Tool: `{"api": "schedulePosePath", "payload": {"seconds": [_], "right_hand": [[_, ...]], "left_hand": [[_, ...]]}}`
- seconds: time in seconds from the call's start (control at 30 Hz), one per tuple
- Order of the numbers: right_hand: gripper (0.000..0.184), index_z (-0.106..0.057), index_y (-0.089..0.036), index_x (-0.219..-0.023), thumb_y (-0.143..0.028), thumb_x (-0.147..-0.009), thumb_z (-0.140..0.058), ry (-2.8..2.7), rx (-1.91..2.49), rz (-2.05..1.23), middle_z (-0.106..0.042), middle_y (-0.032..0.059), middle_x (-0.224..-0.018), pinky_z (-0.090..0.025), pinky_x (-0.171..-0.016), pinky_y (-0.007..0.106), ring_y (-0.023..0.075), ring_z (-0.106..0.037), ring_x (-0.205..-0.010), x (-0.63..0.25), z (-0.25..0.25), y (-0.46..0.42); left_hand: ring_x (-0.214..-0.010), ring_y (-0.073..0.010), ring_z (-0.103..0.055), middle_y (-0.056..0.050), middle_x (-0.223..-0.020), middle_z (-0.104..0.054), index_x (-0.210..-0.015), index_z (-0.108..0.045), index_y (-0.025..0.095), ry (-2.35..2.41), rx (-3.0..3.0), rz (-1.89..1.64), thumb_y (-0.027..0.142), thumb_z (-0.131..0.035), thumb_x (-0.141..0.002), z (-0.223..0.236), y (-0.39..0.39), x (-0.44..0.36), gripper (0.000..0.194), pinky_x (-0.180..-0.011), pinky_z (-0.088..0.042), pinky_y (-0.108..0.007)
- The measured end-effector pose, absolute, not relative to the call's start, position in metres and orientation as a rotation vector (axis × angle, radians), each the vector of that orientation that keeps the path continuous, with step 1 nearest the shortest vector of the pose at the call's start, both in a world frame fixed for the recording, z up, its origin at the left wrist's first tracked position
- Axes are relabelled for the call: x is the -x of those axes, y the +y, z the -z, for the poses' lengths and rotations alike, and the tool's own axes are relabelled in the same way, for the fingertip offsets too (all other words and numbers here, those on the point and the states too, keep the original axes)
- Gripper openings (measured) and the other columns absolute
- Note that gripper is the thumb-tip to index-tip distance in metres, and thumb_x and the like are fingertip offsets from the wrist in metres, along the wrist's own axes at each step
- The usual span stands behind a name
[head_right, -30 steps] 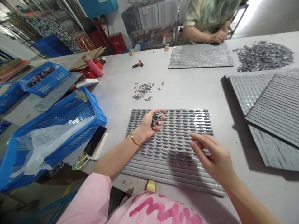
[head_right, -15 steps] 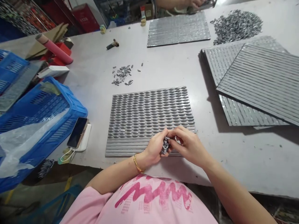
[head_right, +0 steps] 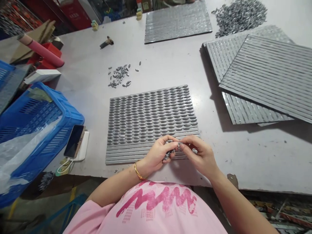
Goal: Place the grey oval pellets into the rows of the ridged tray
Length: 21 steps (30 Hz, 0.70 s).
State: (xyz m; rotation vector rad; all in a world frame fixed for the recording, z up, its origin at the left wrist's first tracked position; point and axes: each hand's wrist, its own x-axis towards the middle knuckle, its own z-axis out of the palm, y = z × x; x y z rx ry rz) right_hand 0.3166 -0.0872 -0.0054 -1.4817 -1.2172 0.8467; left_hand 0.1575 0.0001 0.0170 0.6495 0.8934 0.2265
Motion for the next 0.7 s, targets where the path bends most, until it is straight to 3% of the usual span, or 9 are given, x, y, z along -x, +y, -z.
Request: {"api": "schedulePosePath", "payload": {"seconds": [0.13,0.27,0.47,0.7], "right_hand": [[0.021,-0.067,-0.027,-0.108,-0.016,-0.092,-0.062,-1.333,1.483,-0.794,-0.068,0.0024,-0.098,-0.053,-0.069,0.027,0.0156,-0.064,-0.087,-0.325,0.005,-0.097],[0.019,-0.069,-0.028,-0.104,-0.015,-0.091,-0.063,-1.453,1.497,-0.774,-0.070,0.0011,-0.094,-0.053,-0.074,0.029,0.0164,-0.066,-0.087,-0.344,0.011,-0.102],[0.010,-0.073,-0.025,-0.092,-0.033,-0.087,-0.069,-1.188,1.803,-0.681,-0.072,0.0011,-0.086,-0.051,-0.063,0.029,0.0156,-0.064,-0.071,-0.384,0.038,-0.080],[0.012,-0.071,-0.023,-0.089,-0.033,-0.090,-0.063,-1.379,1.817,-0.606,-0.065,0.0007,-0.079,-0.044,-0.059,0.030,0.0136,-0.056,-0.065,-0.393,0.043,-0.059]], "left_hand": [[-0.052,-0.0050,-0.045,0.003,-0.072,-0.054,-0.086,-0.060,0.020,0.890,-0.667,-0.156,0.041,-0.078,-0.072,-0.017,-0.001,-0.160,0.031,-0.038,-0.019,-0.015],[-0.050,-0.0043,-0.046,0.001,-0.077,-0.058,-0.091,-0.064,0.018,0.899,-0.624,-0.099,0.043,-0.073,-0.075,-0.014,0.000,-0.163,0.031,-0.038,-0.016,-0.016],[-0.051,-0.0057,-0.052,-0.003,-0.083,-0.063,-0.097,-0.066,0.016,0.933,-0.517,-0.137,0.033,-0.064,-0.077,-0.005,-0.001,-0.164,0.025,-0.036,-0.017,-0.016],[-0.051,-0.0058,-0.052,-0.002,-0.081,-0.064,-0.096,-0.060,0.019,0.900,-0.524,-0.143,0.030,-0.066,-0.077,-0.009,-0.001,-0.163,0.022,-0.035,-0.018,-0.016]]}}
